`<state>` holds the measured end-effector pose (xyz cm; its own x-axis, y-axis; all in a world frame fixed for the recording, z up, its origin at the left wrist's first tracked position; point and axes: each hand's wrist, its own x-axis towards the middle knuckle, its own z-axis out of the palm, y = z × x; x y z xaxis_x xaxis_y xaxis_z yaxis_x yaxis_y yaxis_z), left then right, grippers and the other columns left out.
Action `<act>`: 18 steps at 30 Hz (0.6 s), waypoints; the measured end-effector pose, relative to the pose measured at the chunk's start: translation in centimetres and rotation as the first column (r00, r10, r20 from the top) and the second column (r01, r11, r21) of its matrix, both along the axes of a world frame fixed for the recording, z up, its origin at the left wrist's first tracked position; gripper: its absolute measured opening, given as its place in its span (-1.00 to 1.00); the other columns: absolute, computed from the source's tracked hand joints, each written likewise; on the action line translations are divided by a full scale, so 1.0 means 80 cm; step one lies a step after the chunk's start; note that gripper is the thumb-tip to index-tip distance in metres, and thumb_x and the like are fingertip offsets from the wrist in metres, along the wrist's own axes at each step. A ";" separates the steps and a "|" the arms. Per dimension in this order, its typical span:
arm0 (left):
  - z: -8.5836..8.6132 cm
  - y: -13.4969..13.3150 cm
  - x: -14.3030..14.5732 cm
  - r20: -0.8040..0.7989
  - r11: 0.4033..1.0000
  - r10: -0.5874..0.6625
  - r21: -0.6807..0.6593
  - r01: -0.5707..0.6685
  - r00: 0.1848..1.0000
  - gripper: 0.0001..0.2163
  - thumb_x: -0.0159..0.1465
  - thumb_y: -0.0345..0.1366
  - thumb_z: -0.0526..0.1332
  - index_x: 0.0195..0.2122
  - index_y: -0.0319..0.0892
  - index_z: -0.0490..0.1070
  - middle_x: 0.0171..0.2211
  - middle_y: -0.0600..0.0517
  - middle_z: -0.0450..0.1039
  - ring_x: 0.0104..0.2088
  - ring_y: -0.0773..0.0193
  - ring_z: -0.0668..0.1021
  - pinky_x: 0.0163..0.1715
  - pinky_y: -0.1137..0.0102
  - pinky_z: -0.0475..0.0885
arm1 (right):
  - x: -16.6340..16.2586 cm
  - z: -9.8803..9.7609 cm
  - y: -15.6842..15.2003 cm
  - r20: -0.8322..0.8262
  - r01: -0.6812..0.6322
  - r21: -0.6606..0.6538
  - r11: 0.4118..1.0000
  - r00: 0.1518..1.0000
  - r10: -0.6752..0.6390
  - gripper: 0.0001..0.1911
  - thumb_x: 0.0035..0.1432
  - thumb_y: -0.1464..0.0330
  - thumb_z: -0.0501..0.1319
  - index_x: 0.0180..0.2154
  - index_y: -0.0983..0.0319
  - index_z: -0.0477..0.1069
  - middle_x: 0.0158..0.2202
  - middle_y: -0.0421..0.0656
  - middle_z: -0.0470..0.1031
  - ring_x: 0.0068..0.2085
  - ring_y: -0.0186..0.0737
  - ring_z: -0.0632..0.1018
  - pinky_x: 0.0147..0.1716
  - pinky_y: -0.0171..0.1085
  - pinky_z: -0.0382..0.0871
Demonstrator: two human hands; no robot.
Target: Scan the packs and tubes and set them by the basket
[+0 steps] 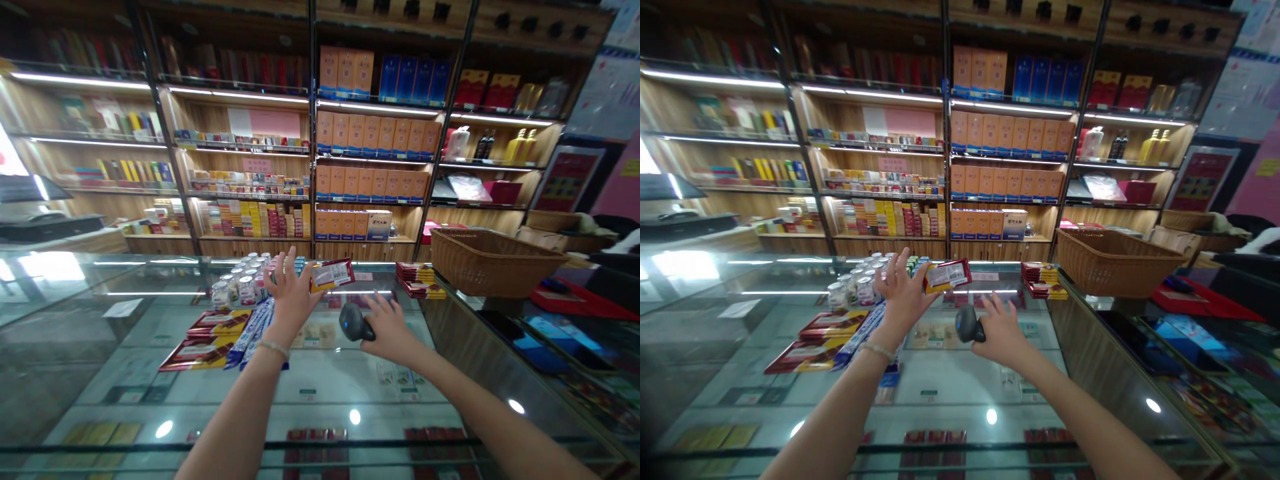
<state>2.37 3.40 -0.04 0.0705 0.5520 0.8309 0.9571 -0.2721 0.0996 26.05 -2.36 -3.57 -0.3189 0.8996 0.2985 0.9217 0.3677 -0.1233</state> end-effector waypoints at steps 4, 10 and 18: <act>-0.001 0.001 -0.002 -0.004 0.999 0.020 0.025 -0.020 1.000 -0.42 0.14 -0.02 0.50 0.18 -0.01 0.49 0.49 -0.27 0.06 0.47 -0.31 0.11 0.38 -0.33 -0.18 | 0.026 0.007 0.026 -0.312 0.093 0.129 0.987 0.949 -0.049 -0.50 0.05 0.33 0.28 0.06 0.27 0.53 0.32 0.15 0.40 0.36 0.22 0.36 0.29 0.22 0.27; -0.001 0.000 0.000 -0.011 0.998 0.063 -0.022 -0.063 0.998 -0.38 0.11 -0.04 0.52 0.20 0.00 0.48 0.50 -0.27 0.06 0.48 -0.31 0.09 0.39 -0.32 -0.18 | 0.050 0.031 0.009 -0.742 -0.092 -0.083 0.992 0.671 0.000 -0.55 0.13 0.15 0.21 0.01 0.22 0.44 -0.06 -0.02 0.59 -0.13 -0.04 0.66 -0.18 -0.11 0.57; 0.001 -0.003 0.002 0.000 0.995 0.078 -0.061 -0.078 0.997 -0.39 0.13 -0.05 0.50 0.21 0.02 0.48 0.51 -0.24 0.03 0.49 -0.31 0.07 0.39 -0.32 -0.18 | 0.019 0.043 -0.032 -0.725 -0.173 -0.314 0.934 0.679 -0.117 -0.48 0.10 0.20 0.22 0.11 0.17 0.37 -0.54 -0.36 0.41 -0.66 -0.36 0.35 -0.65 -0.36 0.23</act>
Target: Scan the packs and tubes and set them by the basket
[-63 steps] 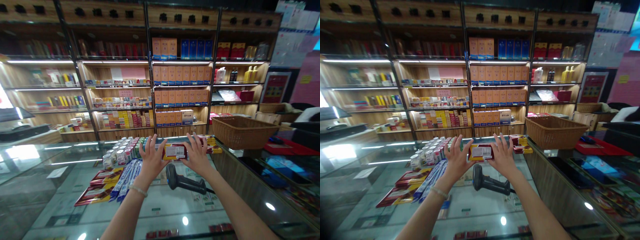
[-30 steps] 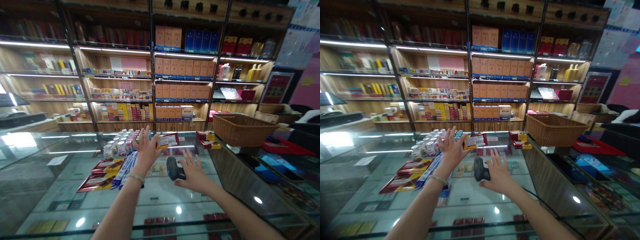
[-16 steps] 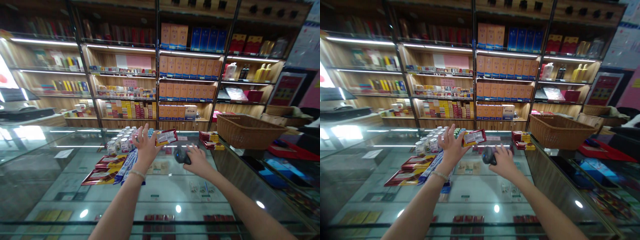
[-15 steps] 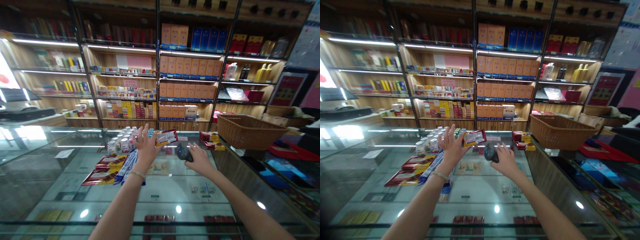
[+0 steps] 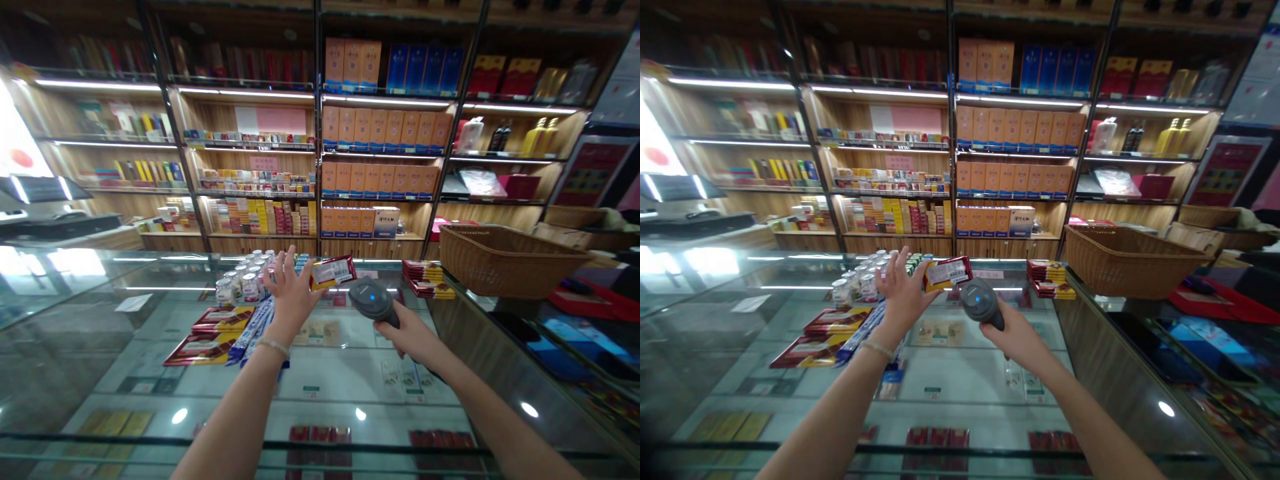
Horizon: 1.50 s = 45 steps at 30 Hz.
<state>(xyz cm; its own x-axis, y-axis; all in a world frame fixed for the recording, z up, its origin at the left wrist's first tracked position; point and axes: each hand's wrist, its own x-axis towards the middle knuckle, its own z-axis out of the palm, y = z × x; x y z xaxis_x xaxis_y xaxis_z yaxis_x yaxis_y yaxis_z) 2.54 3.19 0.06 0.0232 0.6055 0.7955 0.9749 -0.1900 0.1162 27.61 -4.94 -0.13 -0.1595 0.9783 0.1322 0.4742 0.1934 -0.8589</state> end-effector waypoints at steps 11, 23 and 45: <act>-0.003 0.004 -0.001 -0.007 1.000 0.003 -0.005 -0.003 1.000 -0.36 0.10 -0.07 0.52 0.22 0.01 0.47 0.51 -0.26 0.01 0.49 -0.31 0.07 0.39 -0.32 -0.17 | -0.007 -0.010 -0.003 0.025 0.110 0.249 0.962 0.993 -0.120 -0.44 -0.01 0.25 0.27 0.08 0.16 0.39 -0.21 -0.16 0.62 -0.23 -0.09 0.64 -0.29 -0.24 0.46; -0.005 0.005 -0.002 -0.005 1.000 -0.016 0.016 0.016 1.000 -0.37 0.12 -0.05 0.50 0.22 0.00 0.47 0.51 -0.28 0.01 0.49 -0.29 0.07 0.39 -0.32 -0.19 | -0.011 -0.010 -0.010 0.068 0.152 0.241 0.959 0.983 -0.173 -0.39 -0.07 0.29 0.26 0.09 0.19 0.45 -0.24 -0.14 0.65 -0.24 -0.05 0.64 -0.27 -0.21 0.44; 0.002 -0.001 -0.001 0.008 1.000 -0.029 0.002 0.029 1.000 -0.42 0.14 -0.07 0.49 0.19 -0.02 0.49 0.50 -0.29 0.04 0.48 -0.31 0.09 0.39 -0.32 -0.20 | 0.009 -0.036 0.030 0.356 0.159 0.566 0.809 0.837 -0.415 -0.48 0.01 0.31 0.29 0.07 0.24 0.52 0.40 0.07 0.32 0.46 0.30 0.19 0.38 0.31 0.09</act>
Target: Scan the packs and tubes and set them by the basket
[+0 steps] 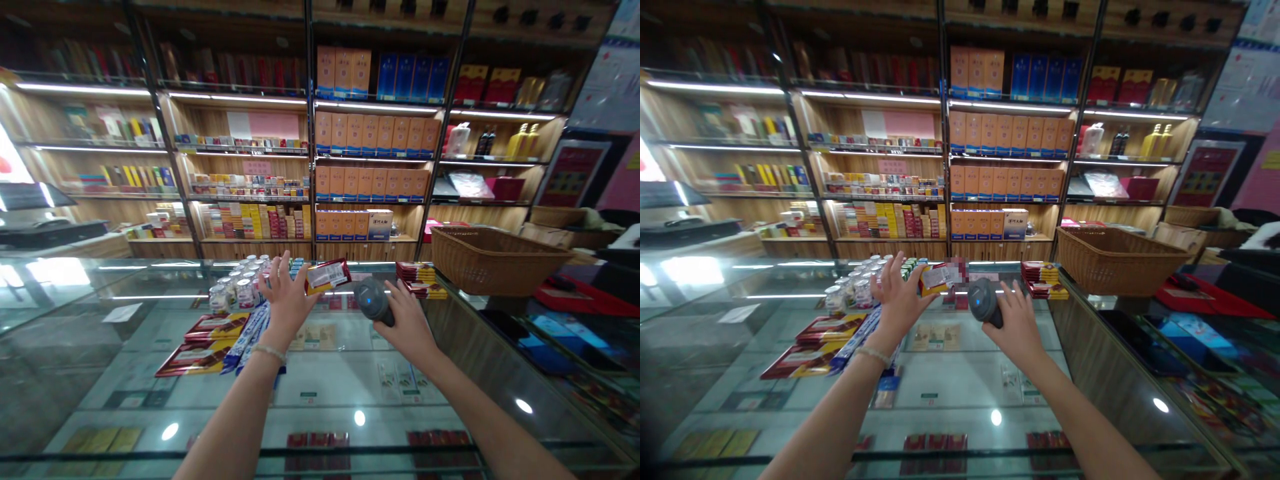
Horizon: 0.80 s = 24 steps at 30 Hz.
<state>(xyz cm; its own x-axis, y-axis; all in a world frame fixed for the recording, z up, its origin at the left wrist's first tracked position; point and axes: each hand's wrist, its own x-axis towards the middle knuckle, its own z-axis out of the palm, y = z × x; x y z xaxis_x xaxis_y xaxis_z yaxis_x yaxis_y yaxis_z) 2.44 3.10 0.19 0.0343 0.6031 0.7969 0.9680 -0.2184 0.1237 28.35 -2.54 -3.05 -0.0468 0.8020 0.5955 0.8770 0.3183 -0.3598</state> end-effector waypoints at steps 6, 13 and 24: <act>0.000 0.001 0.001 -0.013 1.000 0.010 -0.013 -0.010 1.000 -0.42 0.16 -0.05 0.48 0.20 -0.05 0.49 0.50 -0.32 0.04 0.49 -0.29 0.08 0.38 -0.32 -0.17 | -0.020 -0.005 -0.010 0.222 0.006 -0.201 0.980 0.974 0.040 -0.64 0.07 0.30 0.33 -0.07 0.27 0.57 0.47 0.11 0.18 0.52 0.33 0.02 0.41 0.40 -0.13; 0.000 0.000 0.004 -0.007 1.000 0.006 -0.012 -0.006 1.000 -0.41 0.14 -0.08 0.50 0.20 -0.03 0.49 0.49 -0.30 0.07 0.49 -0.30 0.08 0.38 -0.32 -0.17 | -0.035 -0.011 -0.019 0.308 -0.077 -0.265 0.961 0.938 0.160 -0.62 0.10 0.21 0.37 -0.06 0.24 0.56 0.52 0.15 0.03 0.54 0.29 -0.05 0.42 0.41 -0.28; -0.001 0.000 0.004 -0.021 1.000 -0.005 0.020 0.006 1.000 -0.40 0.13 -0.07 0.50 0.20 -0.01 0.49 0.49 -0.30 0.07 0.46 -0.30 0.13 0.38 -0.30 -0.11 | -0.015 0.000 -0.002 0.159 -0.219 -0.416 0.882 0.938 0.308 -0.06 0.16 -0.11 0.30 0.43 0.15 0.16 0.54 0.14 -0.05 0.55 0.22 -0.05 0.41 0.33 -0.06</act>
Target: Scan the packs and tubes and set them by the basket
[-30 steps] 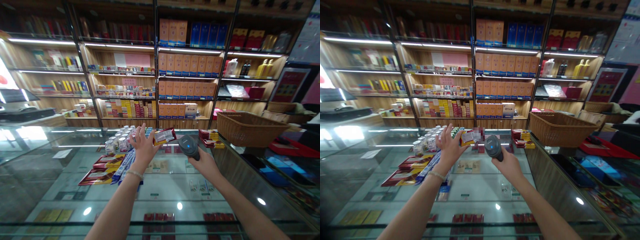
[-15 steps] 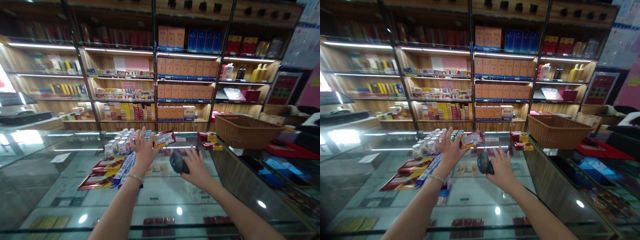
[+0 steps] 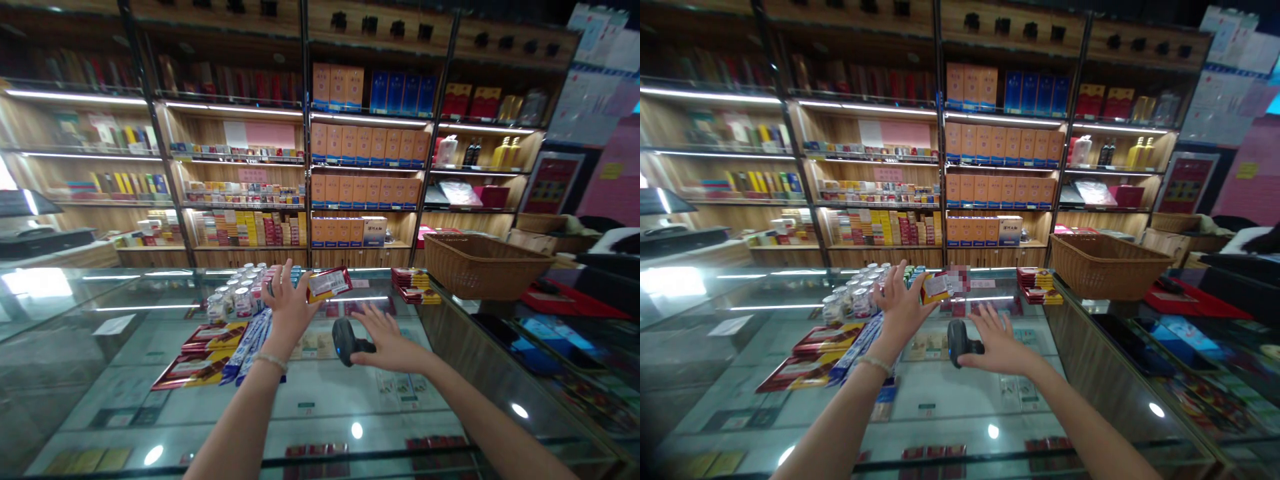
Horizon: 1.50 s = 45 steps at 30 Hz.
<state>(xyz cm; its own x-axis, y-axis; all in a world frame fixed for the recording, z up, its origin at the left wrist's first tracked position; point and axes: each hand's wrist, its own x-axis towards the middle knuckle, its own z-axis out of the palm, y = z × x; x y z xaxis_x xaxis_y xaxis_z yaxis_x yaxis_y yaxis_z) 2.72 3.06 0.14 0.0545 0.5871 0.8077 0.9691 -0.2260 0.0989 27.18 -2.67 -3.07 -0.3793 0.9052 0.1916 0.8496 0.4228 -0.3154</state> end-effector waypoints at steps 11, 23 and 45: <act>0.008 -0.012 0.011 -0.085 0.991 -0.131 -0.041 0.128 0.988 -0.37 0.06 -0.12 0.55 0.19 0.02 0.50 0.49 -0.27 0.07 0.47 -0.31 0.14 0.39 -0.31 -0.13 | 0.011 0.040 0.070 -0.048 0.227 0.473 0.851 0.971 -0.233 -0.18 0.12 0.20 0.40 0.38 0.05 0.23 0.50 0.05 0.09 0.53 0.21 0.00 0.38 0.31 -0.08; 0.006 -0.017 0.019 -0.118 0.989 -0.141 -0.054 0.135 0.983 -0.19 0.10 -0.15 0.52 0.40 0.03 0.30 0.51 -0.27 0.04 0.48 -0.28 0.14 0.41 -0.27 -0.18 | 0.016 0.042 0.041 -0.043 0.165 0.648 0.743 0.983 -0.181 -0.39 0.14 0.15 0.39 0.20 0.13 0.41 0.53 0.09 0.00 0.53 0.22 -0.05 0.42 0.30 -0.24; 0.008 -0.028 0.035 -0.238 0.961 -0.254 0.047 0.273 0.937 -0.42 0.14 -0.13 0.48 0.20 -0.01 0.47 0.47 -0.22 0.16 0.46 -0.21 0.20 0.44 -0.22 -0.27 | -0.001 0.052 0.018 0.006 0.010 0.725 0.689 1.000 -0.022 -0.33 0.17 0.14 0.37 0.26 0.15 0.33 0.50 0.08 0.10 0.53 0.19 -0.05 0.44 0.29 -0.26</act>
